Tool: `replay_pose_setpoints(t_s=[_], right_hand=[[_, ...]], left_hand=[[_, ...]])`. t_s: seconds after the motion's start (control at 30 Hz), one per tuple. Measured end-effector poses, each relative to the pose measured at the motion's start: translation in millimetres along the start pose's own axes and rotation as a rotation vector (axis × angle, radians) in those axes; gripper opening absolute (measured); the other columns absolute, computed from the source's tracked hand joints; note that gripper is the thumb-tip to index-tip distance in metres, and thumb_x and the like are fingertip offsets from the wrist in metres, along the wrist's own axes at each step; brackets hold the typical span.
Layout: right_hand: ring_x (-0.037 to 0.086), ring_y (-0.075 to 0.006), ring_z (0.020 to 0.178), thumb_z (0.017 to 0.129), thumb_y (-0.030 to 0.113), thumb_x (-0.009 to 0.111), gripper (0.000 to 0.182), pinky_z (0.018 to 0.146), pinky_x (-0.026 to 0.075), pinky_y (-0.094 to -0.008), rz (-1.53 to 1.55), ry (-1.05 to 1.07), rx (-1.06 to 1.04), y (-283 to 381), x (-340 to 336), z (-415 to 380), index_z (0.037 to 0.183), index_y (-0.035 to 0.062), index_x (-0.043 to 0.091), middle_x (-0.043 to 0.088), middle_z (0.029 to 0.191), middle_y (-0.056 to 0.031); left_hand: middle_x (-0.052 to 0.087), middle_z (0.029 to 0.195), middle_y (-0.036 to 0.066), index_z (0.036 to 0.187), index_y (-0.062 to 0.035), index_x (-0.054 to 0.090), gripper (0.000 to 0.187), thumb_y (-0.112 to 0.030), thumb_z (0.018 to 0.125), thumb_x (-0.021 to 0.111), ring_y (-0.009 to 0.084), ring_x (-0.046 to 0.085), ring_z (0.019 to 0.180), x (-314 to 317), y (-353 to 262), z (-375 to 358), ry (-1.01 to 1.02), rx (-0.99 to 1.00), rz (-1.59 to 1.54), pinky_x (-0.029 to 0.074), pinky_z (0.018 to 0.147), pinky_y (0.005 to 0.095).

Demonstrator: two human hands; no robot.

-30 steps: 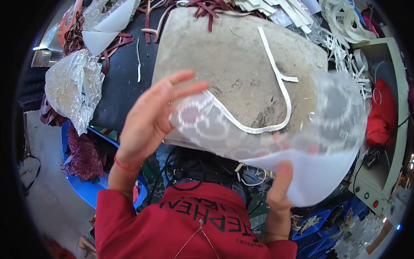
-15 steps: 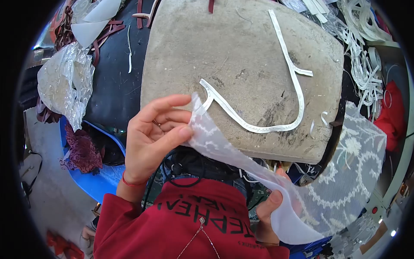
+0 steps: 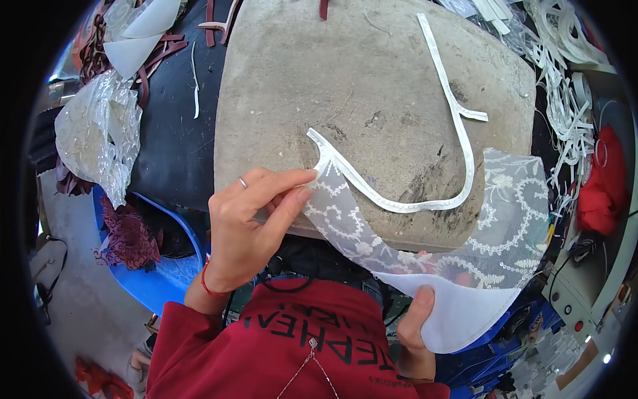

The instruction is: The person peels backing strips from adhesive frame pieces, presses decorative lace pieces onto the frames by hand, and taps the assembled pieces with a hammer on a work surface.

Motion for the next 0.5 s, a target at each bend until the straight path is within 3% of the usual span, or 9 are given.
replay_pose_setpoints(t_s=[0.23, 0.5], right_hand=[[0.060, -0.0367, 0.090, 0.083, 0.006, 0.050, 0.065, 0.064, 0.057, -0.0371, 0.063, -0.011, 0.208, 0, 1, 2, 0.138, -0.0146, 0.022, 0.041, 0.125, -0.0310], [0.059, -0.0357, 0.091, 0.080, 0.012, 0.053, 0.076, 0.067, 0.058, -0.0383, 0.223, -0.157, 0.519, 9, 2, 9, 0.143, -0.0062, 0.014, 0.038, 0.135, -0.0256]], left_hand=[[0.062, 0.074, 0.008, 0.100, -0.0072, 0.071, 0.021, 0.000, 0.081, 0.066, 0.0152, 0.057, 0.059, 3, 1, 3, 0.009, 0.062, 0.035, 0.044, 0.053, 0.0275], [0.061, 0.075, 0.010, 0.101, -0.0074, 0.071, 0.021, -0.001, 0.081, 0.066, 0.0213, 0.059, 0.061, 8, -3, 5, 0.033, 0.096, 0.148, 0.045, 0.054, 0.0299]])
Point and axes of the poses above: each hand's wrist, its own z-axis towards the middle knuckle, its own x-axis out of the palm, y = z × x, the point moved 7 cm from there along z, towards the middle knuckle
